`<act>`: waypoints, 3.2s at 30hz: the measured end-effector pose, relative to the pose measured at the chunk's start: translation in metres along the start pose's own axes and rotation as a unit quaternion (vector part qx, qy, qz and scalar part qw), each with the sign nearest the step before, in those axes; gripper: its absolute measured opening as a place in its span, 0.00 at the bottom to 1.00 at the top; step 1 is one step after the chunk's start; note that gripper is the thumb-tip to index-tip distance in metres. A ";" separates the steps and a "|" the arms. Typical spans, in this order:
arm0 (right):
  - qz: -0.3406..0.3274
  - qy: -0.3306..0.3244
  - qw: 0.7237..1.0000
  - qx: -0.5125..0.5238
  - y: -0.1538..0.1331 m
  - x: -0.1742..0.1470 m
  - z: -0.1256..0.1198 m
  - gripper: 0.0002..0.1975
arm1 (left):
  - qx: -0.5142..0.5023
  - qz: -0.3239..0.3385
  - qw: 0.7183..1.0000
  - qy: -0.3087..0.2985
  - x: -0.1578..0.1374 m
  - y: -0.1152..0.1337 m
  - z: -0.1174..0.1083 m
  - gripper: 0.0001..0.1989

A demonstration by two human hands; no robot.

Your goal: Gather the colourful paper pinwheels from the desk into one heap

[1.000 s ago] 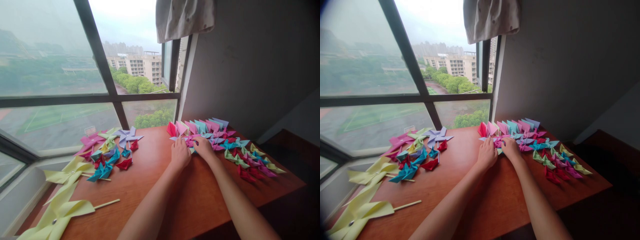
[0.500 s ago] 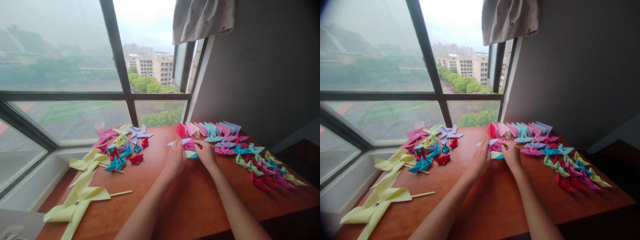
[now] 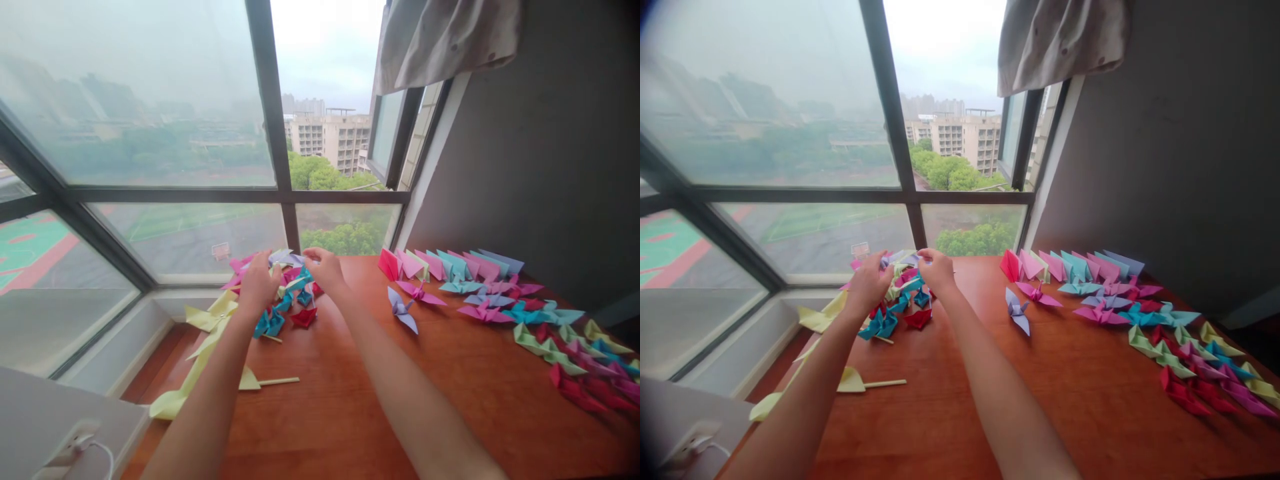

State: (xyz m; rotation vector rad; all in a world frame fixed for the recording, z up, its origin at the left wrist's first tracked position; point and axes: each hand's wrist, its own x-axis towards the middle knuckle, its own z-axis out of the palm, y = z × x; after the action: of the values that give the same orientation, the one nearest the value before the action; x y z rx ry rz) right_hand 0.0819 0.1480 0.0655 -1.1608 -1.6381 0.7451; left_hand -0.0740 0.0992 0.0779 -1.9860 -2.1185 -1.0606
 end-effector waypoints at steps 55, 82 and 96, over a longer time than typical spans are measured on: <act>0.096 0.064 0.813 -0.571 0.196 -0.082 -0.335 0.15 | -0.029 0.254 0.921 -0.295 -0.083 0.196 0.140 0.11; 0.023 0.092 0.869 -0.485 0.165 -0.094 -0.306 0.13 | -0.081 0.215 0.935 -0.272 -0.090 0.175 0.109 0.10; -0.036 -0.036 0.983 -0.178 0.061 -0.107 -0.160 0.10 | 0.016 0.129 0.991 -0.044 -0.135 0.020 -0.025 0.12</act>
State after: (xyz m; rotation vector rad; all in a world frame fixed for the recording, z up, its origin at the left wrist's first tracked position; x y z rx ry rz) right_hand 0.2620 0.0631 0.0310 -1.3265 -1.9159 0.4621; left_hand -0.0427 -0.0312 0.0416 -2.2530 -1.8342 -0.9068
